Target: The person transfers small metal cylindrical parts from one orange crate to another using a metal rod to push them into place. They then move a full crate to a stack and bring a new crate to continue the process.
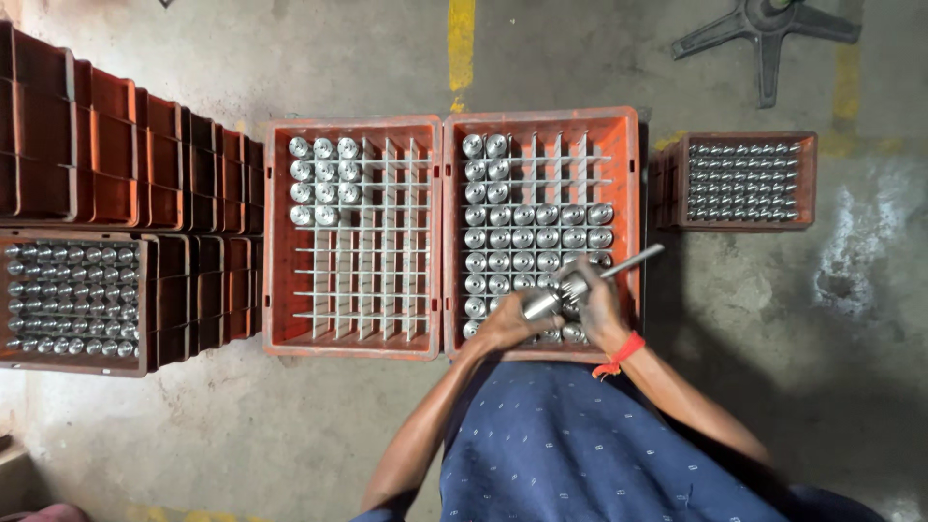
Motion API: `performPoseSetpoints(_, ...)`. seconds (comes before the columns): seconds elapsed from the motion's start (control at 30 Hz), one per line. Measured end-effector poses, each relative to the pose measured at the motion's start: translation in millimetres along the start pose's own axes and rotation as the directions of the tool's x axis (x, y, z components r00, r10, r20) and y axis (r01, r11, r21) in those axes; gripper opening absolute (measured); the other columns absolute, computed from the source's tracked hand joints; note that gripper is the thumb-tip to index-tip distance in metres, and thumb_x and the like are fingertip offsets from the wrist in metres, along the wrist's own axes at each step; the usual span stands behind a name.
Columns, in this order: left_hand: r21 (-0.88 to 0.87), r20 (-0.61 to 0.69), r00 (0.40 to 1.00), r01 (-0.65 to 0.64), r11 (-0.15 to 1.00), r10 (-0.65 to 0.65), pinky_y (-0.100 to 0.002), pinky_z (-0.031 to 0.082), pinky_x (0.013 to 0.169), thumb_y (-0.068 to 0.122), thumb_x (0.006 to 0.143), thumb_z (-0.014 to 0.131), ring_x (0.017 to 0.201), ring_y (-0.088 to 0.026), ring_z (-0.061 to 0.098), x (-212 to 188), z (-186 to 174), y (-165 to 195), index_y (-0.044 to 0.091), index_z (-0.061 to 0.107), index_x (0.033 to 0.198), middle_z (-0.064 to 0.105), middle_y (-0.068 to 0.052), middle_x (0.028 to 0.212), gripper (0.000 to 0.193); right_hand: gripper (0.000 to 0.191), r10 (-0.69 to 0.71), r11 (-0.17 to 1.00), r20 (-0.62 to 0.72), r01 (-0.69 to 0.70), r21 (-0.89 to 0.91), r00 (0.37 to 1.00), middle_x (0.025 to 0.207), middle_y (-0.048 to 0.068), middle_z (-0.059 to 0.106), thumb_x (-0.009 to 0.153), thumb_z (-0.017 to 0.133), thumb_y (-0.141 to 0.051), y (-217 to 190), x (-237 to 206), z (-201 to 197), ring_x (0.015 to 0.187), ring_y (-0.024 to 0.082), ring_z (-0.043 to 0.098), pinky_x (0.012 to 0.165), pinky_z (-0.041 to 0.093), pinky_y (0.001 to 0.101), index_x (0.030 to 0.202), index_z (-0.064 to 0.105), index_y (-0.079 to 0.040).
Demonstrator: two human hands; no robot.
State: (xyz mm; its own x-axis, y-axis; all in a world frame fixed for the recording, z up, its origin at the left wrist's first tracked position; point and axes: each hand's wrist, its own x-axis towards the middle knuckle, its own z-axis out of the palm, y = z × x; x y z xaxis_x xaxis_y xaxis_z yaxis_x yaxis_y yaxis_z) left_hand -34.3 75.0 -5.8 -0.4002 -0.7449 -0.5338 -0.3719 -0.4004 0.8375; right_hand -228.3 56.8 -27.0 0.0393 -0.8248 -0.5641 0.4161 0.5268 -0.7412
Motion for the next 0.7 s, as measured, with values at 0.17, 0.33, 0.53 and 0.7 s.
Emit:
performPoseSetpoints(0.17,0.465,-0.382,0.885,-0.066,0.883,0.268,-0.049,0.056,0.064,0.032,0.098,0.069,0.076,-0.04,0.07,55.7,-59.2,16.2,0.0,0.049,0.147,0.069,-0.031,0.097,0.062,0.028,-0.153,0.966,-0.163,0.182,0.184,0.975,0.088,0.005,0.07,0.109,0.054,-0.029,-25.8,24.3,-31.9,0.088,0.018,0.067,0.087,0.05,0.0332,0.094,0.065,-0.008)
performPoseSetpoints(0.33,0.806,-0.304,0.665,-0.203,0.556,0.683,-0.049,0.059,0.081,-0.007,0.076,0.056,0.1,-0.048,0.068,110.8,-87.8,20.3,0.007,0.053,0.141,0.065,-0.03,0.123,0.066,0.021,-0.199,0.962,-0.141,0.22,0.158,0.97,0.09,0.004,0.069,0.108,0.055,-0.025,-2.6,23.1,-40.3,0.088,0.019,0.066,0.086,0.05,0.0338,0.1,0.064,-0.008)
performPoseSetpoints(0.53,0.646,-0.485,0.617,-0.225,0.729,0.62,-0.048,0.057,0.084,-0.009,0.083,0.062,0.099,-0.041,0.069,88.5,-104.8,7.8,0.01,0.066,0.122,0.07,-0.02,0.118,0.043,0.021,0.0,0.979,-0.161,0.033,0.204,0.987,0.091,0.003,0.068,0.106,0.056,-0.026,18.9,8.0,-39.0,0.09,0.018,0.066,0.087,0.051,0.0345,0.102,0.066,-0.009)
performPoseSetpoints(0.7,0.529,-0.806,0.396,0.148,0.836,0.44,-0.05,0.052,0.087,0.004,0.076,0.077,0.101,-0.042,0.065,11.3,-195.7,-26.5,0.011,0.068,0.118,0.07,-0.018,0.107,0.044,0.024,-0.052,0.991,-0.152,0.07,0.115,0.987,0.095,0.004,0.069,0.107,0.056,-0.027,18.4,-2.1,-50.7,0.094,0.019,0.069,0.089,0.051,0.0345,0.098,0.065,-0.007)
